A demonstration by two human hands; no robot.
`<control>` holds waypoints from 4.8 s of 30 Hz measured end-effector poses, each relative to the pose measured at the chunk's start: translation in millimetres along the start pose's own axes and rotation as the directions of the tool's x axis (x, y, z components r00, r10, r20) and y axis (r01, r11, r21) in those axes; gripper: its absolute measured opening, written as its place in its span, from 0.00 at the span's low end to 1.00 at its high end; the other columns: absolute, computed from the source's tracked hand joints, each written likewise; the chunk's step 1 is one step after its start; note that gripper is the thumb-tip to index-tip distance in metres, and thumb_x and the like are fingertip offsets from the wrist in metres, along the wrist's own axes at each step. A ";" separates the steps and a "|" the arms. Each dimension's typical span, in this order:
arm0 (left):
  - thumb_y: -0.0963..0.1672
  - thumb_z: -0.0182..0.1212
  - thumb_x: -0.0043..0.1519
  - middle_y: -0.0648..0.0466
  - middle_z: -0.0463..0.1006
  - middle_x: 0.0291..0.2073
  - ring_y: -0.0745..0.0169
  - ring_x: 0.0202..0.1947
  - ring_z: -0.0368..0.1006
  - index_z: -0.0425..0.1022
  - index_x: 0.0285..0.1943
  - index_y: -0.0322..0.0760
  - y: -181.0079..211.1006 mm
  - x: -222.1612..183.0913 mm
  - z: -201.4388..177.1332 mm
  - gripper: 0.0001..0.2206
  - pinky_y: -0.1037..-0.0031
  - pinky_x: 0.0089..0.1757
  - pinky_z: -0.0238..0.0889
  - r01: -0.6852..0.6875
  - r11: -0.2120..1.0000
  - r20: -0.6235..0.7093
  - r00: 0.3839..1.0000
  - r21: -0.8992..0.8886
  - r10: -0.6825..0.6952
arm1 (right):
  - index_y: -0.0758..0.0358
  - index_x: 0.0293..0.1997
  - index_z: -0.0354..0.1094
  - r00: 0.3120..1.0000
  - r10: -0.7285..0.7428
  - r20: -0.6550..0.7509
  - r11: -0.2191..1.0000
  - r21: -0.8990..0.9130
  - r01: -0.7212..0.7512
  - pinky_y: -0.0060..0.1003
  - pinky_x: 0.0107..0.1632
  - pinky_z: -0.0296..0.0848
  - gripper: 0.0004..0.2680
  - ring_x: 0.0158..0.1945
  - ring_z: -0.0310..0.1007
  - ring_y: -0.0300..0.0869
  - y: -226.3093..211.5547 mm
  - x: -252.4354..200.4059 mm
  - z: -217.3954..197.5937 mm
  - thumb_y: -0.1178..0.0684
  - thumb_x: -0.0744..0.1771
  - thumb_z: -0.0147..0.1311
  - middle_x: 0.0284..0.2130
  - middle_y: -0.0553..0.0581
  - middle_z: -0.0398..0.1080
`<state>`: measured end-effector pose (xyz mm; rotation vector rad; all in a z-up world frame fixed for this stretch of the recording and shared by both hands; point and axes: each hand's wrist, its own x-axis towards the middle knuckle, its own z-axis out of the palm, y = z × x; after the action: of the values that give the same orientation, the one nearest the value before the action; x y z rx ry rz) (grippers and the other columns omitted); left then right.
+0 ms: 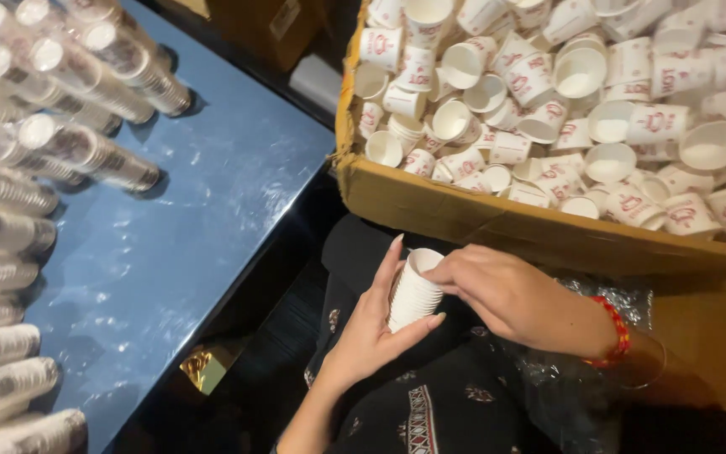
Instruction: Packing and sorting small paper cups into stacks and plastic sleeves.
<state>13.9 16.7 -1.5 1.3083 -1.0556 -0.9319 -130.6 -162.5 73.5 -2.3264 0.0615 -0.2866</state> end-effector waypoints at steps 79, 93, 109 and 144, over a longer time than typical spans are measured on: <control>0.45 0.75 0.58 0.50 0.82 0.50 0.60 0.54 0.78 0.71 0.60 0.34 -48.1 -6.1 -155.9 0.24 0.67 0.58 0.65 0.133 0.921 -0.711 0.678 0.365 0.184 | 0.69 0.36 0.72 0.897 -0.089 -0.434 0.831 -0.528 -0.173 0.48 0.37 0.70 0.05 0.34 0.75 0.56 24.8 137.0 -0.6 0.61 0.65 0.66 0.30 0.64 0.74; 0.45 0.75 0.58 0.47 0.79 0.58 0.59 0.59 0.74 0.67 0.70 0.34 -66.0 -8.0 -156.3 0.31 0.68 0.58 0.65 0.064 0.957 -0.725 0.668 0.281 0.168 | 0.67 0.65 0.62 0.738 -0.597 -0.315 0.802 -0.224 0.553 0.40 0.48 0.77 0.19 0.45 0.77 0.50 -7.6 244.3 115.9 0.67 0.66 0.62 0.55 0.57 0.70; 0.44 0.73 0.58 0.48 0.81 0.50 0.55 0.52 0.78 0.70 0.63 0.36 -46.4 -4.6 -151.2 0.25 0.67 0.52 0.68 0.149 0.932 -0.757 0.631 0.329 0.167 | 0.63 0.66 0.66 0.798 -0.601 -0.049 0.758 -0.351 0.550 0.46 0.63 0.70 0.20 0.64 0.69 0.55 -34.0 169.4 71.5 0.67 0.66 0.56 0.64 0.62 0.64; 0.41 0.73 0.61 0.47 0.81 0.48 0.59 0.52 0.78 0.68 0.60 0.30 -50.2 -19.0 -172.6 0.22 0.67 0.56 0.67 0.206 0.873 -0.735 0.642 0.442 0.220 | 0.65 0.51 0.74 0.874 -0.003 -0.486 0.957 -0.253 -0.138 0.38 0.50 0.75 0.09 0.47 0.78 0.46 21.1 28.6 -6.0 0.69 0.68 0.56 0.45 0.60 0.76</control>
<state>176.6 80.4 -48.1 1.8852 -0.5963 0.0141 -103.2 -185.2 67.9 -2.4675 0.4597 -0.8707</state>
